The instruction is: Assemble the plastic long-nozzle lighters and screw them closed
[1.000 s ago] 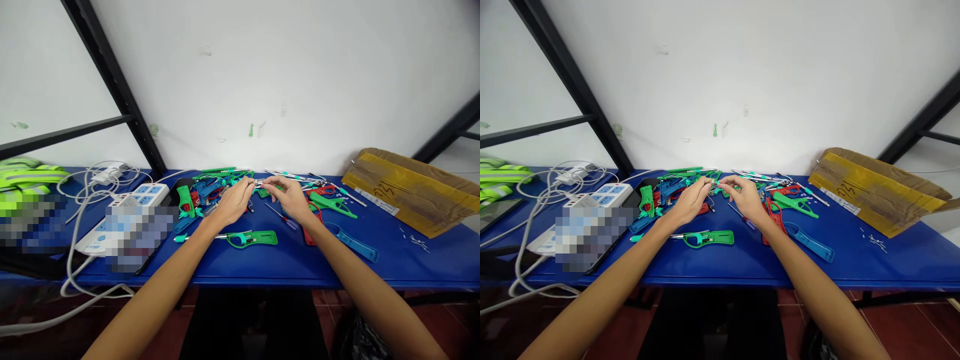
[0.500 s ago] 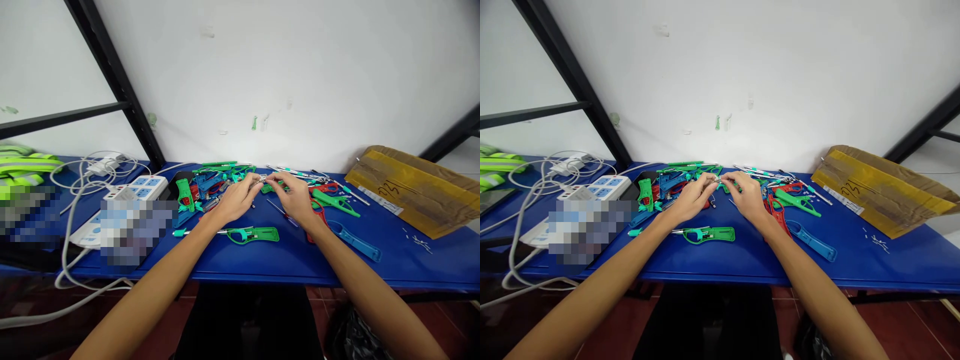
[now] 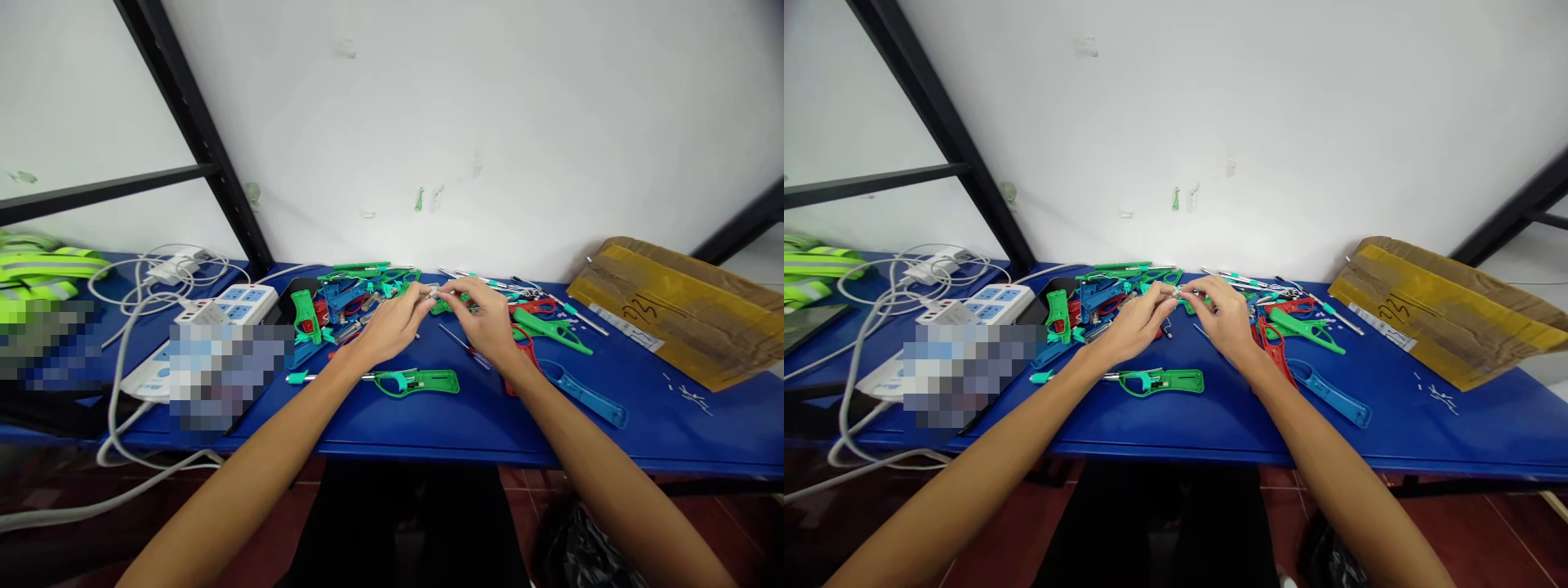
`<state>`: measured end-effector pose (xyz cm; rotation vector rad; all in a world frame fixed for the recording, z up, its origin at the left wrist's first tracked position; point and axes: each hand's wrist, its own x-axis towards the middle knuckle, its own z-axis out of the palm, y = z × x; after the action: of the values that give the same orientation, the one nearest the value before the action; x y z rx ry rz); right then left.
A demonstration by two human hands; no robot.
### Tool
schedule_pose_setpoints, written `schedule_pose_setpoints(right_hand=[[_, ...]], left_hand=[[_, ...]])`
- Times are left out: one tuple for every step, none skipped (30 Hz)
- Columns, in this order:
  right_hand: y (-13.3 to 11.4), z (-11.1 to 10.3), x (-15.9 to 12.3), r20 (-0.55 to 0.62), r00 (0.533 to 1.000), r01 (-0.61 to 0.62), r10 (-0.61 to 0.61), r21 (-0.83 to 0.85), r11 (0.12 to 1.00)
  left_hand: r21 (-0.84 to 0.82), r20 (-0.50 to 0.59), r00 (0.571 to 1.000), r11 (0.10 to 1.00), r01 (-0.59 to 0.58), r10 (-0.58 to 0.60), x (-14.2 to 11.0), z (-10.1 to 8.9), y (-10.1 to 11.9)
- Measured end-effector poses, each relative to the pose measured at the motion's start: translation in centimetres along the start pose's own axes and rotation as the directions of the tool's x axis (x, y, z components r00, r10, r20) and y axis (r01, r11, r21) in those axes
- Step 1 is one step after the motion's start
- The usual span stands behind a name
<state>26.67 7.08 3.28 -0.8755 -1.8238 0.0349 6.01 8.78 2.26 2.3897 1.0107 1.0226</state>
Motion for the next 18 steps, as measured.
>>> schedule_pose_setpoints(right_hand=[[-0.05, -0.04, 0.02, -0.004, 1.000, -0.006, 0.006, 0.014, 1.000], [-0.09, -0.08, 0.04, -0.006, 1.000, -0.021, 0.022, 0.025, 0.999], [-0.11, -0.11, 0.06, -0.005, 0.999, -0.040, 0.040, 0.031, 0.999], [-0.13, -0.14, 0.08, 0.000, 0.998, -0.057, 0.057, 0.033, 0.998], [-0.14, -0.16, 0.10, 0.006, 0.998, -0.067, 0.067, 0.031, 0.997], [-0.14, -0.18, 0.11, 0.011, 0.998, -0.067, 0.066, 0.024, 0.997], [-0.13, -0.20, 0.12, 0.014, 0.998, -0.055, 0.055, 0.017, 0.998], [-0.12, -0.21, 0.13, 0.016, 0.999, -0.036, 0.035, 0.012, 0.999], [-0.11, -0.22, 0.12, 0.020, 1.000, -0.013, 0.013, 0.008, 1.000], [-0.09, -0.22, 0.12, 0.025, 1.000, 0.008, -0.008, 0.004, 1.000], [-0.07, -0.22, 0.11, 0.032, 0.999, 0.026, -0.026, -0.001, 1.000], [-0.06, -0.22, 0.10, 0.041, 0.998, 0.039, -0.039, -0.007, 0.999], [-0.04, -0.22, 0.09, 0.047, 0.998, 0.049, -0.048, -0.015, 0.999], [-0.02, -0.22, 0.08, 0.049, 0.997, 0.057, -0.056, -0.024, 0.998], [-0.01, -0.21, 0.07, 0.047, 0.997, 0.067, -0.066, -0.032, 0.997], [0.00, -0.21, 0.06, 0.042, 0.996, 0.080, -0.078, -0.038, 0.996], [0.01, -0.21, 0.06, 0.034, 0.995, 0.094, -0.092, -0.046, 0.995], [0.01, -0.22, 0.06, 0.026, 0.994, 0.106, -0.105, -0.054, 0.993]], left_hand=[[0.003, 0.001, 1.000, 1.000, 0.001, -0.001, -0.02, 0.00, 0.00], [0.006, 0.003, 1.000, 1.000, 0.002, -0.002, -0.04, -0.02, 0.01], [0.008, 0.003, 1.000, 1.000, 0.002, -0.002, -0.07, -0.06, 0.02], [0.010, 0.003, 1.000, 1.000, 0.001, -0.001, -0.09, -0.10, 0.04], [0.010, 0.003, 1.000, 1.000, -0.001, 0.001, -0.10, -0.16, 0.06], [0.010, 0.003, 1.000, 1.000, -0.004, 0.004, -0.10, -0.22, 0.08], [0.010, 0.004, 1.000, 1.000, -0.007, 0.006, -0.10, -0.28, 0.10], [0.010, 0.004, 1.000, 1.000, -0.007, 0.007, -0.10, -0.33, 0.12], [0.011, 0.003, 1.000, 1.000, -0.006, 0.006, -0.09, -0.38, 0.14], [0.014, 0.001, 1.000, 1.000, -0.003, 0.003, -0.08, -0.42, 0.16], [0.018, -0.002, 1.000, 1.000, 0.002, -0.002, -0.07, -0.43, 0.16], [0.022, -0.006, 1.000, 1.000, 0.006, -0.006, -0.06, -0.43, 0.16], [0.025, -0.012, 1.000, 1.000, 0.008, -0.008, -0.06, -0.42, 0.16], [0.025, -0.018, 1.000, 1.000, 0.008, -0.008, -0.07, -0.39, 0.16], [0.023, -0.023, 1.000, 1.000, 0.006, -0.005, -0.07, -0.36, 0.16], [0.019, -0.026, 1.000, 1.000, 0.003, -0.002, -0.08, -0.34, 0.17], [0.016, -0.027, 1.000, 1.000, 0.001, -0.001, -0.08, -0.33, 0.20], [0.012, -0.025, 1.000, 1.000, 0.002, -0.001, -0.09, -0.33, 0.23]])
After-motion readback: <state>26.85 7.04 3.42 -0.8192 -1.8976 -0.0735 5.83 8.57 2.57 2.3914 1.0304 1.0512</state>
